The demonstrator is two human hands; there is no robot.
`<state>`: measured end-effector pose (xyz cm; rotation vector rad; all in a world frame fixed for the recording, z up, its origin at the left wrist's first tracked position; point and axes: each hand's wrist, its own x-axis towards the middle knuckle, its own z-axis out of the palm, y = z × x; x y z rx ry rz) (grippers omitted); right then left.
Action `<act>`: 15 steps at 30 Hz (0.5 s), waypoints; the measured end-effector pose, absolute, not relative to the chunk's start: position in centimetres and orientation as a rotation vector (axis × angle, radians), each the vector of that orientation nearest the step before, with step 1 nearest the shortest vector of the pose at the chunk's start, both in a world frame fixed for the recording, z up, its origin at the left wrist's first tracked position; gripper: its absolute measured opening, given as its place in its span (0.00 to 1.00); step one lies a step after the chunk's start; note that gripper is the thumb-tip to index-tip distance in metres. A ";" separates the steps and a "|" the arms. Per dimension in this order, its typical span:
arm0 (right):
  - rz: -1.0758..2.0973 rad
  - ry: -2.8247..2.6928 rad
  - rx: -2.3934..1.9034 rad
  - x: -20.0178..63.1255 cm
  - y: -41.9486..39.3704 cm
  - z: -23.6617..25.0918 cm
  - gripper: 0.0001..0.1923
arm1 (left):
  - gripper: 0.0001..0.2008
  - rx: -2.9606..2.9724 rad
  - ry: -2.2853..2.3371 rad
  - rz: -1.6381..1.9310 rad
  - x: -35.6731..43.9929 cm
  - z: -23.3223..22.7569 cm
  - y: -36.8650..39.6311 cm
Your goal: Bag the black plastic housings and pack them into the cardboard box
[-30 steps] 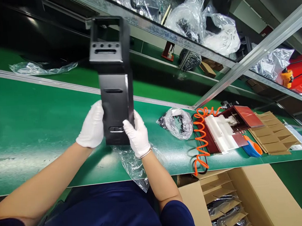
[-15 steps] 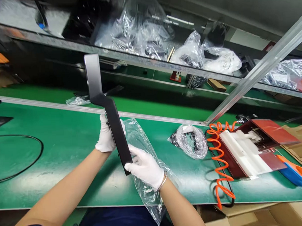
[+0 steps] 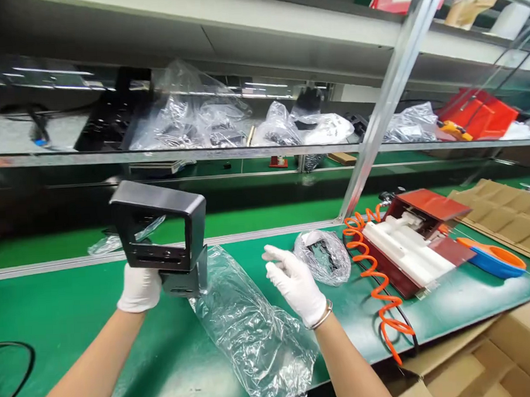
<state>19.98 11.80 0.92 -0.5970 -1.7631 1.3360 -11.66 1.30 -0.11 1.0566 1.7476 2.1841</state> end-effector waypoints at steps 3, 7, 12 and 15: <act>1.149 -1.714 -0.570 21.6 11.6 2.6 0.22 | 0.19 1.364 1.959 2.013 -11.7 0.3 0.6; 0.736 -1.822 -0.536 21.8 10.3 5.4 0.28 | 0.17 1.846 2.102 1.580 -9.3 1.3 0.5; 0.757 -1.755 -0.710 20.8 12.0 4.8 0.21 | 0.22 2.090 2.264 1.160 -5.7 2.2 0.6; 0.942 -1.497 -0.773 22.5 14.6 2.1 0.18 | 0.23 2.127 2.266 0.844 -5.9 2.2 0.2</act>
